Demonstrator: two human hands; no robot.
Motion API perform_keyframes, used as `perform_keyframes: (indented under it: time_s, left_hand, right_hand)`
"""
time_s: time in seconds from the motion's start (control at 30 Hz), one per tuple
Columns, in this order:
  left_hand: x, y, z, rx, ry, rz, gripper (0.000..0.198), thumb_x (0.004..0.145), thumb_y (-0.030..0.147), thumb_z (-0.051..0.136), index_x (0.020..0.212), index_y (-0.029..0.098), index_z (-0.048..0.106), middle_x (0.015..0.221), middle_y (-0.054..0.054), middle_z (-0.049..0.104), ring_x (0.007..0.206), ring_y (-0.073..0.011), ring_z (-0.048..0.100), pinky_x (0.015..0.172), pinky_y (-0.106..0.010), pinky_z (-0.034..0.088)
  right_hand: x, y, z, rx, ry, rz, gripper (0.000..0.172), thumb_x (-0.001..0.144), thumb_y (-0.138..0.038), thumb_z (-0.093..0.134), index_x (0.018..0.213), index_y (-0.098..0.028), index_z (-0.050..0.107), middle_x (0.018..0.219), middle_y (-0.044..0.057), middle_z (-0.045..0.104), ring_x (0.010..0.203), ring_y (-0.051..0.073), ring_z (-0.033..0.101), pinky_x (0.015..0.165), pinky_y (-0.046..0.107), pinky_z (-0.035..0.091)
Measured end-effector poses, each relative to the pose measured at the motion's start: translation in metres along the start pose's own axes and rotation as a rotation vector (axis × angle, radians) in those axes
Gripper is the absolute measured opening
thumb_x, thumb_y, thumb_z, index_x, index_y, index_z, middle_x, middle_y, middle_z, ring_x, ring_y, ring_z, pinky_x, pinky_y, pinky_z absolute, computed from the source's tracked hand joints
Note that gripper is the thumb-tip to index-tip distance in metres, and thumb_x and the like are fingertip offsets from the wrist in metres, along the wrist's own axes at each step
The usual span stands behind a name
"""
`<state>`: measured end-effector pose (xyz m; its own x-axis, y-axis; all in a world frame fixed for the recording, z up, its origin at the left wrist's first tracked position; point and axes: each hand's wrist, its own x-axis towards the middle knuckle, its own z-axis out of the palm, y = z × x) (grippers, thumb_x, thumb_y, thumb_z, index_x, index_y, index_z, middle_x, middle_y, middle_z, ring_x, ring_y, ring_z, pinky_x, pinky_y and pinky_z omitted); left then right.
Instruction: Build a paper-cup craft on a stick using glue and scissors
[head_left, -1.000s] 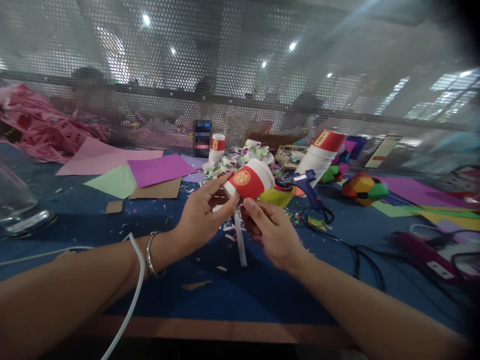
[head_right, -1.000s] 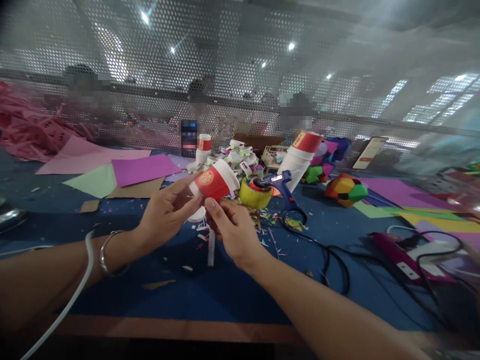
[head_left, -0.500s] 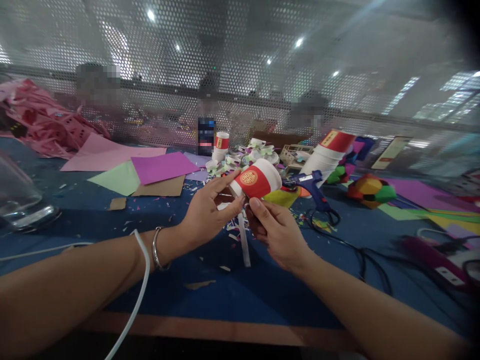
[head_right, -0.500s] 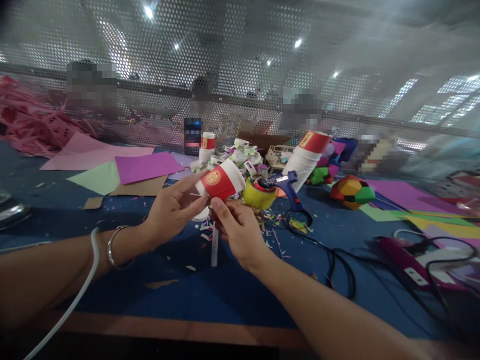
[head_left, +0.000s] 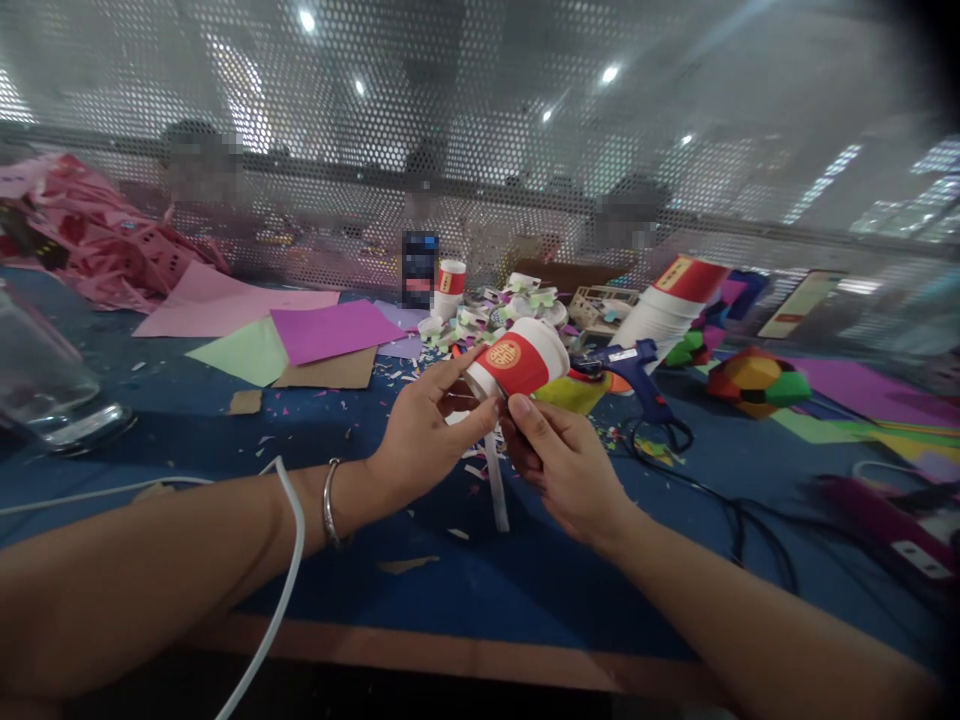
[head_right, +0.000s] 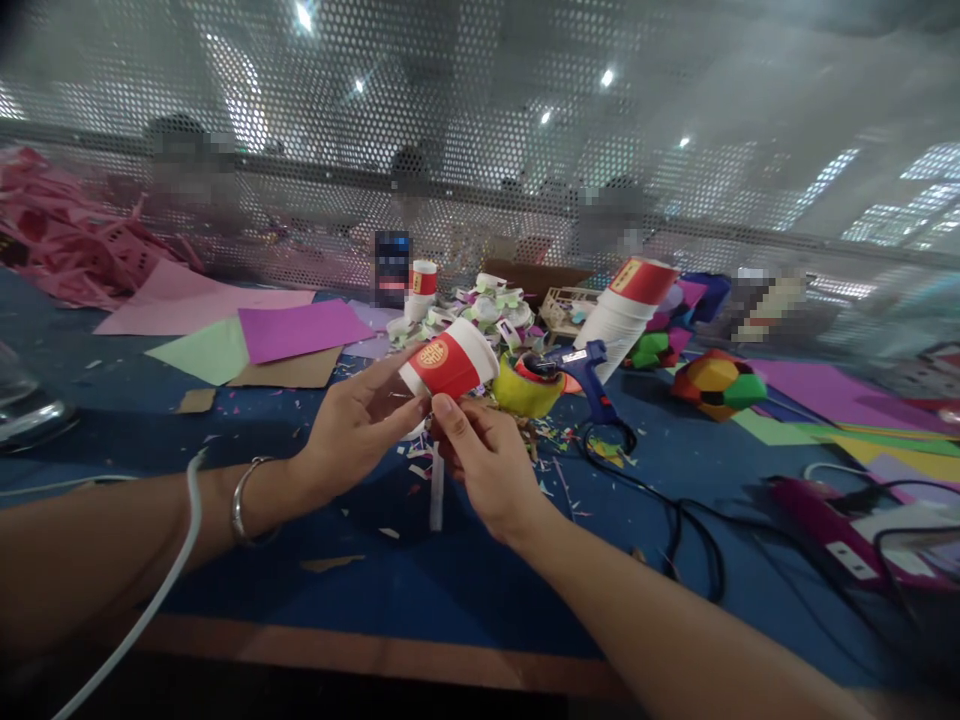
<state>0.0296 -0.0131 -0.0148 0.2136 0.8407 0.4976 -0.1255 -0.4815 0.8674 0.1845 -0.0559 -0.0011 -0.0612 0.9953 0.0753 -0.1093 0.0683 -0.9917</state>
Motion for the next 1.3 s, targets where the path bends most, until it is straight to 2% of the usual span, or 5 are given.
perform_keyframes:
  time_s: [0.13, 0.3, 0.53, 0.8, 1.3]
  left_hand:
    - [-0.003, 0.006, 0.001, 0.002, 0.017, -0.023, 0.058, 0.084, 0.031, 0.073, 0.140, 0.018, 0.062, 0.115, -0.011, 0.071, 0.092, -0.0193, 0.070, 0.087, -0.036, 0.061]
    - [0.001, 0.010, -0.005, -0.060, -0.084, -0.117, 0.050, 0.087, 0.034, 0.072, 0.134, 0.017, 0.067, 0.092, -0.006, 0.072, 0.089, -0.0194, 0.069, 0.086, -0.034, 0.058]
    - [0.000, 0.007, -0.003, -0.158, -0.061, -0.189, 0.068, 0.085, 0.033, 0.075, 0.148, 0.020, 0.055, 0.102, -0.007, 0.073, 0.092, -0.0194, 0.069, 0.087, -0.035, 0.058]
    - [-0.001, 0.008, 0.000, -0.091, -0.037, -0.107, 0.063, 0.083, 0.030, 0.075, 0.144, 0.021, 0.060, 0.116, -0.009, 0.074, 0.098, -0.0200, 0.070, 0.090, -0.036, 0.060]
    - [-0.004, 0.009, 0.003, -0.165, -0.006, -0.122, 0.060, 0.089, 0.035, 0.072, 0.146, 0.022, 0.057, 0.100, -0.005, 0.073, 0.095, -0.0197, 0.070, 0.090, -0.037, 0.059]
  right_hand:
    - [-0.001, -0.002, 0.001, 0.010, -0.008, -0.003, 0.054, 0.079, -0.065, 0.077, 0.068, -0.017, 0.055, 0.053, -0.008, 0.036, 0.043, 0.004, 0.027, 0.038, 0.018, 0.015]
    - [-0.001, -0.007, 0.002, 0.045, -0.029, 0.065, 0.052, 0.076, -0.063, 0.080, 0.069, -0.017, 0.058, 0.050, -0.009, 0.037, 0.041, 0.002, 0.025, 0.037, 0.017, 0.014]
    - [0.001, -0.010, 0.001, 0.043, -0.022, 0.111, 0.052, 0.075, -0.064, 0.080, 0.067, -0.016, 0.060, 0.046, -0.007, 0.041, 0.039, 0.003, 0.028, 0.037, 0.017, 0.016]
    - [-0.003, -0.009, 0.002, 0.067, -0.007, 0.077, 0.052, 0.074, -0.061, 0.083, 0.064, -0.017, 0.057, 0.048, -0.008, 0.037, 0.040, 0.003, 0.025, 0.037, 0.018, 0.014]
    - [0.000, -0.013, 0.000, 0.063, -0.024, 0.025, 0.048, 0.080, -0.058, 0.080, 0.067, -0.016, 0.063, 0.053, -0.007, 0.039, 0.044, 0.003, 0.027, 0.037, 0.018, 0.014]
